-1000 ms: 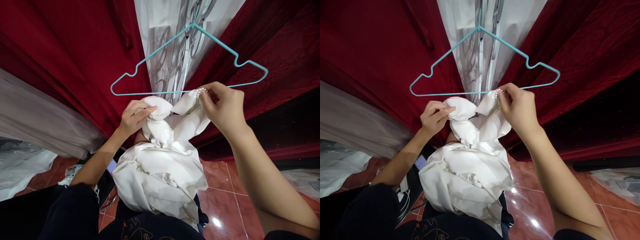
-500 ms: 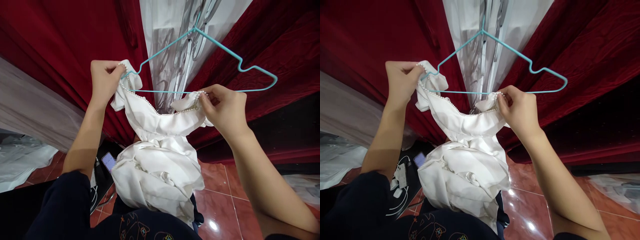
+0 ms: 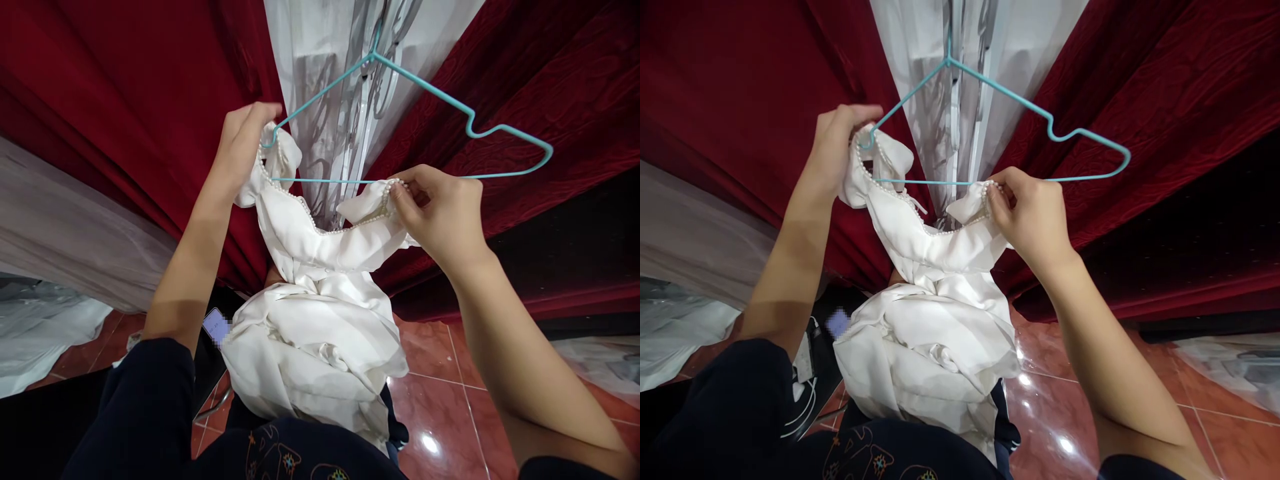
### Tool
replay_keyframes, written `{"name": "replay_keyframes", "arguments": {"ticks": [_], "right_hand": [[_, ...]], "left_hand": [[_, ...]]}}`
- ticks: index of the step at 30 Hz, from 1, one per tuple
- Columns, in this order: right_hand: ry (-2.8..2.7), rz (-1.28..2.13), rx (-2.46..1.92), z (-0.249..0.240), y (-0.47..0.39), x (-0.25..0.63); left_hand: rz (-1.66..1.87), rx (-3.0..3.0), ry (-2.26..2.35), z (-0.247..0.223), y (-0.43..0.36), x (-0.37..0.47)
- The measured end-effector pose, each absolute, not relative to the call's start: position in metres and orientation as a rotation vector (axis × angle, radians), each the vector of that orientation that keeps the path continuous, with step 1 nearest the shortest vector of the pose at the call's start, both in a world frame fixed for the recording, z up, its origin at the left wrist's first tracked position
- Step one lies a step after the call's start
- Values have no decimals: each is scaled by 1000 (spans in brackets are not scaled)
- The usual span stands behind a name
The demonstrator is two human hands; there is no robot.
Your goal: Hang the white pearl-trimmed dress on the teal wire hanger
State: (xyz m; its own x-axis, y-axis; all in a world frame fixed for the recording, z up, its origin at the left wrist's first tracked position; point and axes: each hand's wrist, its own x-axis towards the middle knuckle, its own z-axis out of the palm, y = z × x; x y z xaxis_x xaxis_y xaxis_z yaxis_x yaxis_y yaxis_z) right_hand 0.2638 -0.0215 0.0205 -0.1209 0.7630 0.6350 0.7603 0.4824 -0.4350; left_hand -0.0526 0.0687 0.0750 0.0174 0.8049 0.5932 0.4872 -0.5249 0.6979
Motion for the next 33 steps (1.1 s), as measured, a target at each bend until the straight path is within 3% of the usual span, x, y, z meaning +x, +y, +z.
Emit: {"name": "replay_keyframes", "arguments": {"ticks": [5,7,8,11,15,21,26,33], "right_hand": [[-1868,31,-1267,18,-21,263],[-1861,36,-1272,18,-19,260],[-1853,37,-1281,19,-18,258],[-1827,22,-1297,18,-16,254],[-1825,-43,-1143,0,-23,258],[-1386,6,-1180,-38,-30,297],[-1147,-49,-1278,0,-22,343],[-1426,-170,-1285,72,1,330]], "left_hand": [[1947,2510,948,72,17,-20],[1698,2699,828,60,-3,1],[1439,2741,897,53,-9,12],[1168,2718,1209,28,-11,37],[1166,2716,1375,8,-1,44],[1074,2678,1468,20,-12,38],[921,2604,1553,35,-19,41],[889,2564,1538,36,-19,45]]}}
